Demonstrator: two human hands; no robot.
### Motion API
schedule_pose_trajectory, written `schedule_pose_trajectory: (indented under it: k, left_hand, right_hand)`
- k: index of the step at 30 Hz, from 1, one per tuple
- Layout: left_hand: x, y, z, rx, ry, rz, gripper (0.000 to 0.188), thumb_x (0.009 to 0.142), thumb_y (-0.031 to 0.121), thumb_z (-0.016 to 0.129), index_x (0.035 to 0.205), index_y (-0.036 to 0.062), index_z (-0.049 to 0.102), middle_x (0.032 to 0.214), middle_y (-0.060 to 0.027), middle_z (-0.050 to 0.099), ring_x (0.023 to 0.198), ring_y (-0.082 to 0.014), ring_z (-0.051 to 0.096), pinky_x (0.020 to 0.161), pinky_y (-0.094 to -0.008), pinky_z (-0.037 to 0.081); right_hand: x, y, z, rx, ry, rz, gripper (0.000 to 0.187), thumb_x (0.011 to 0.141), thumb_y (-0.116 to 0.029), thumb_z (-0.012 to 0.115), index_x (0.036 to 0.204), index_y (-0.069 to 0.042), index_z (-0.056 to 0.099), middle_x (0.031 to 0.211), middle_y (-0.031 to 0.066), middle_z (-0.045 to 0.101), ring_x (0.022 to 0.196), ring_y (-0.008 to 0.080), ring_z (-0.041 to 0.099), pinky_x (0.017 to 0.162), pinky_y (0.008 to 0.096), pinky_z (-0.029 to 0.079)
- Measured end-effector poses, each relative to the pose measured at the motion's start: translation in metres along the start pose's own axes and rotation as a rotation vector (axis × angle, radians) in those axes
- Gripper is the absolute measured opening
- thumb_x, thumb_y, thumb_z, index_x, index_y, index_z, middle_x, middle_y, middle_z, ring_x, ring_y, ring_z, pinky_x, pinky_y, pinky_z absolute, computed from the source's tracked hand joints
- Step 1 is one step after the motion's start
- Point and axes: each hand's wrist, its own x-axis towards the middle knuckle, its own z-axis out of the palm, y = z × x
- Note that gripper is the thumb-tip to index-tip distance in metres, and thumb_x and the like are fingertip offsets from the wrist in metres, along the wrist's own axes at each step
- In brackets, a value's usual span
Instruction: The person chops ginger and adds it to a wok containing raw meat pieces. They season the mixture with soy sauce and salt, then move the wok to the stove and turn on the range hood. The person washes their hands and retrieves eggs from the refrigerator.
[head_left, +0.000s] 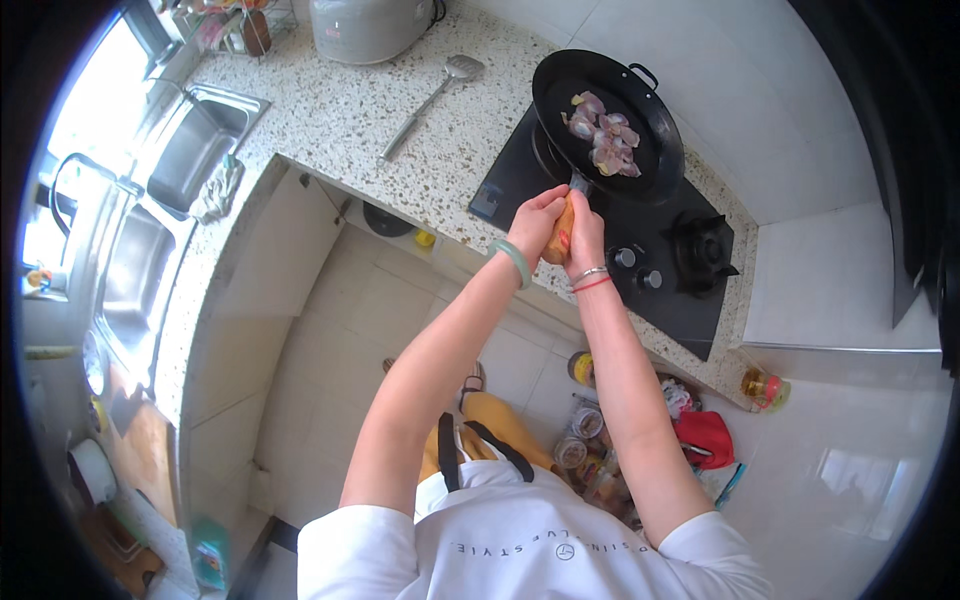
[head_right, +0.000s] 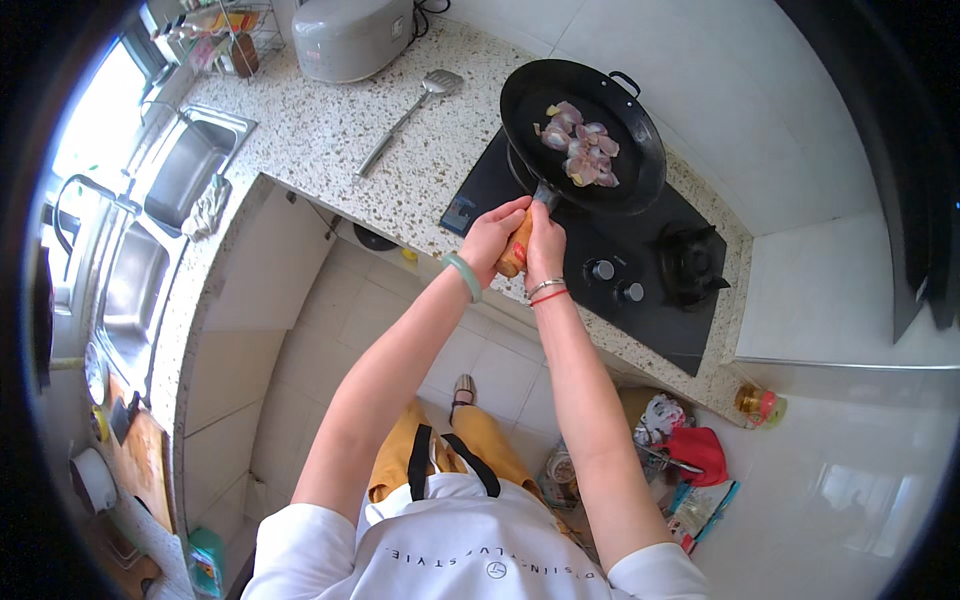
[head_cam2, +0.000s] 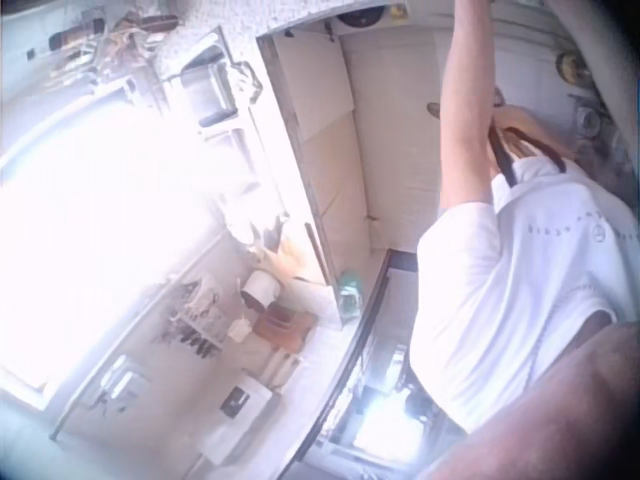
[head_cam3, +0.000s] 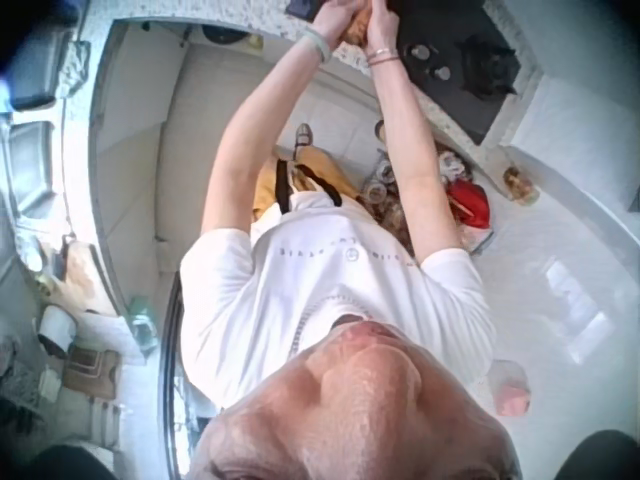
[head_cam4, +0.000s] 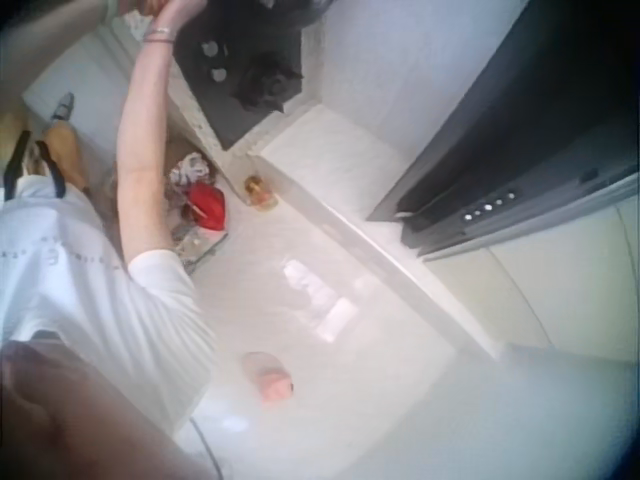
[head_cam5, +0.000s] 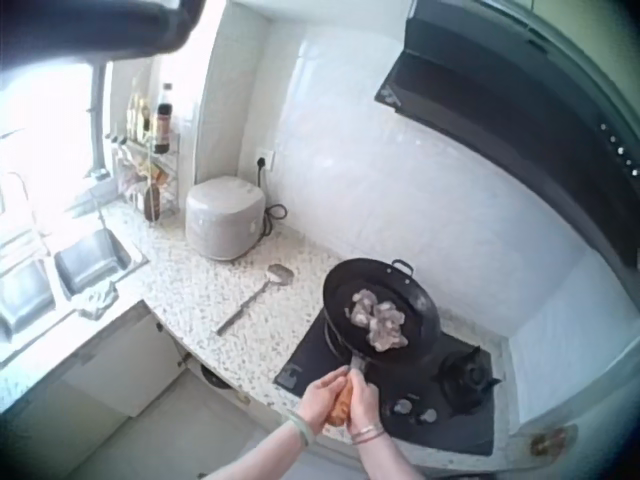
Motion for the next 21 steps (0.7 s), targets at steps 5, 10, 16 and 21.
schedule_pose_trajectory:
  k: [5,10,16,21]
  left_hand:
    - [-0.003,0.008,0.009,0.123,0.109,0.086,0.042,0.097,0.026,0.05,0.132,0.0026,0.048,0.124,-0.0075,0.056,0.11,-0.0137,0.054,0.09,-0.0257,0.045]
    - [-0.029,0.051,0.022,0.083,0.039,0.27,0.045,0.096,0.03,0.05,0.132,0.0037,0.049,0.126,-0.0043,0.056,0.115,-0.012,0.05,0.098,-0.0263,0.038]
    - [-0.08,0.08,0.023,-0.141,-0.01,0.136,0.05,0.097,0.036,0.047,0.137,0.0072,0.042,0.132,-0.0047,0.052,0.122,-0.0164,0.047,0.102,-0.0329,0.036]
    - [-0.128,0.112,-0.045,-0.2,0.096,0.288,0.051,0.098,0.034,0.045,0.14,0.0058,0.038,0.137,-0.0074,0.047,0.126,-0.0182,0.043,0.102,-0.0333,0.036]
  right_hand:
    - [-0.021,-0.026,-0.005,-0.143,0.043,0.06,0.052,0.089,-0.052,0.05,0.1,-0.001,0.057,0.091,0.0048,0.059,0.075,0.0134,0.058,0.058,0.03,0.05]
    - [-0.032,-0.049,-0.016,0.111,0.053,-0.267,0.057,0.095,-0.045,0.047,0.13,0.0,0.046,0.134,0.0124,0.047,0.125,0.0254,0.044,0.098,0.0386,0.038]
    - [-0.081,-0.084,0.023,0.457,-0.255,-0.192,0.057,0.101,-0.035,0.031,0.142,0.004,0.024,0.148,0.0169,0.026,0.138,0.0274,0.025,0.114,0.0399,0.022]
    - [-0.104,-0.022,0.118,0.426,-0.543,-0.09,0.053,0.101,-0.03,0.036,0.139,0.006,0.03,0.148,0.0171,0.029,0.136,0.0263,0.03,0.112,0.0361,0.026]
